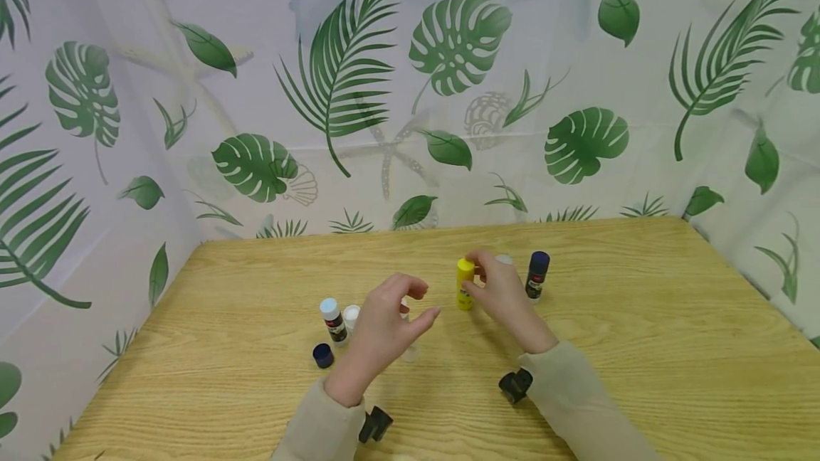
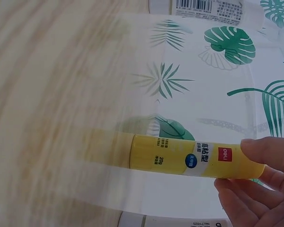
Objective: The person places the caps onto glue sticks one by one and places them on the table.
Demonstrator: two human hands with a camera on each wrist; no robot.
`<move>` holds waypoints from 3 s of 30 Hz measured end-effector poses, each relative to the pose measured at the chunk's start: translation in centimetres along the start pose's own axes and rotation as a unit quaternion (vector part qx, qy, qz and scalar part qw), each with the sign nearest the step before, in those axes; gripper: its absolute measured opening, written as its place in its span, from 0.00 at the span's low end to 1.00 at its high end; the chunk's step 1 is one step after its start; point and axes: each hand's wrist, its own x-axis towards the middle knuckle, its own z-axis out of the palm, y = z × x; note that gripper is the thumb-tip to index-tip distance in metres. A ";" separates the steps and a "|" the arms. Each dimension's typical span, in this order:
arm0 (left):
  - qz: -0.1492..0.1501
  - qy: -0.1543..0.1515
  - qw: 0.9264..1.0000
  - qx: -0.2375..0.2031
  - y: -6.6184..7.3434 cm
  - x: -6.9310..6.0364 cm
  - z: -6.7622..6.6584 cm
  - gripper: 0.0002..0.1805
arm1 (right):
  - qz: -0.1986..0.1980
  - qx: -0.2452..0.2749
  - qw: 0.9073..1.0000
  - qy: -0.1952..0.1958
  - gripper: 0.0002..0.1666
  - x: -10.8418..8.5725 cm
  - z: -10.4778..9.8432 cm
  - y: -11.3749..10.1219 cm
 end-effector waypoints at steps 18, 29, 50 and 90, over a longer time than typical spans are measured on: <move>-0.017 -0.031 0.999 0.018 -0.3 0.1 -1.0 0.13 | -0.024 -0.010 0.999 0.027 0.19 -0.4 -1.9 -1.6; -0.035 -0.065 0.996 0.047 -0.9 0.1 -1.5 0.14 | -0.069 -0.015 0.996 0.045 0.17 -1.6 -3.5 -3.0; -0.050 -0.106 0.980 0.160 -1.8 0.2 -1.8 0.19 | -0.106 -0.040 0.993 0.017 0.14 -3.0 -5.1 -2.8; 0.014 -0.160 0.955 0.249 -4.1 -0.5 0.1 0.21 | -0.092 -0.019 0.996 -0.010 0.13 -3.1 -4.0 -2.7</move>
